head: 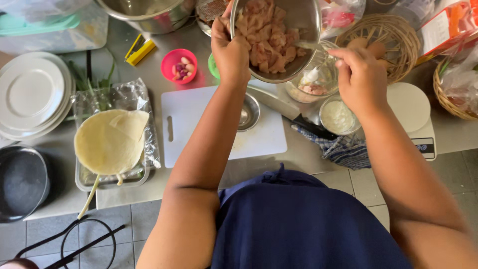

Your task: The person transfers pieces of chicken into a blender, adds seasonings and liquids using a spoon, and then chops shallots and garlic on a cutting board using a knife.

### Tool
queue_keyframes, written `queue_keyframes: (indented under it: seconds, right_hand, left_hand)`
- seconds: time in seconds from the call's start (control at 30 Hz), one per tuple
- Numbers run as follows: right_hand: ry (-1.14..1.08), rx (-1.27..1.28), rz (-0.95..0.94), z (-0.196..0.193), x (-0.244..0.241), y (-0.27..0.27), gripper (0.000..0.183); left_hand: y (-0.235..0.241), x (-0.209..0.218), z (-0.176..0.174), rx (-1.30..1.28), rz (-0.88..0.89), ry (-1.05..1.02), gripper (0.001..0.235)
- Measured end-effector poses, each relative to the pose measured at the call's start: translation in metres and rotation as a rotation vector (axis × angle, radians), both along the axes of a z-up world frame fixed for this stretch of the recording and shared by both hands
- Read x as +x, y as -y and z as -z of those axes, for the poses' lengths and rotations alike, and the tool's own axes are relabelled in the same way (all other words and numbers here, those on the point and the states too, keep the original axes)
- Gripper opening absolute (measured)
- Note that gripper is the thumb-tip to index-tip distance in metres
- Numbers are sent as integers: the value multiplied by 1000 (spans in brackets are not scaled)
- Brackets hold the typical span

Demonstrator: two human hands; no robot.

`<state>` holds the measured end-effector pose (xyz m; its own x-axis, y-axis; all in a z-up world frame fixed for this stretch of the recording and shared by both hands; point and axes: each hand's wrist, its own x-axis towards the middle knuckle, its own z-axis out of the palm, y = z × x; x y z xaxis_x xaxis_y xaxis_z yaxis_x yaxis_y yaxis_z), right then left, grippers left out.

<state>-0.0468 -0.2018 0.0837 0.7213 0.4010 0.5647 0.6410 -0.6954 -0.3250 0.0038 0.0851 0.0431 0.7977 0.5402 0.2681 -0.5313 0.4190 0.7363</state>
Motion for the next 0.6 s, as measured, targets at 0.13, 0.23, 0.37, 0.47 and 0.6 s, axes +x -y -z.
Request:
queue_keyframes:
  seconds: [0.13, 0.23, 0.37, 0.47, 0.6]
  right_hand:
    - [157, -66, 27, 2, 46, 12, 28]
    - [115, -107, 58, 9, 74, 18, 34]
    - [100, -211, 58, 21, 93, 26, 30]
    - [19, -231, 50, 26, 99, 30, 33]
    - [14, -297, 67, 20, 98, 27, 25]
  left_hand:
    - [23, 39, 4, 17, 69, 108, 34]
    - [32, 60, 13, 43, 93, 63, 32]
    - [39, 78, 28, 137, 66, -22, 28]
    - [44, 86, 37, 83, 82, -5, 30]
    - [49, 90, 42, 23, 135, -25, 29]
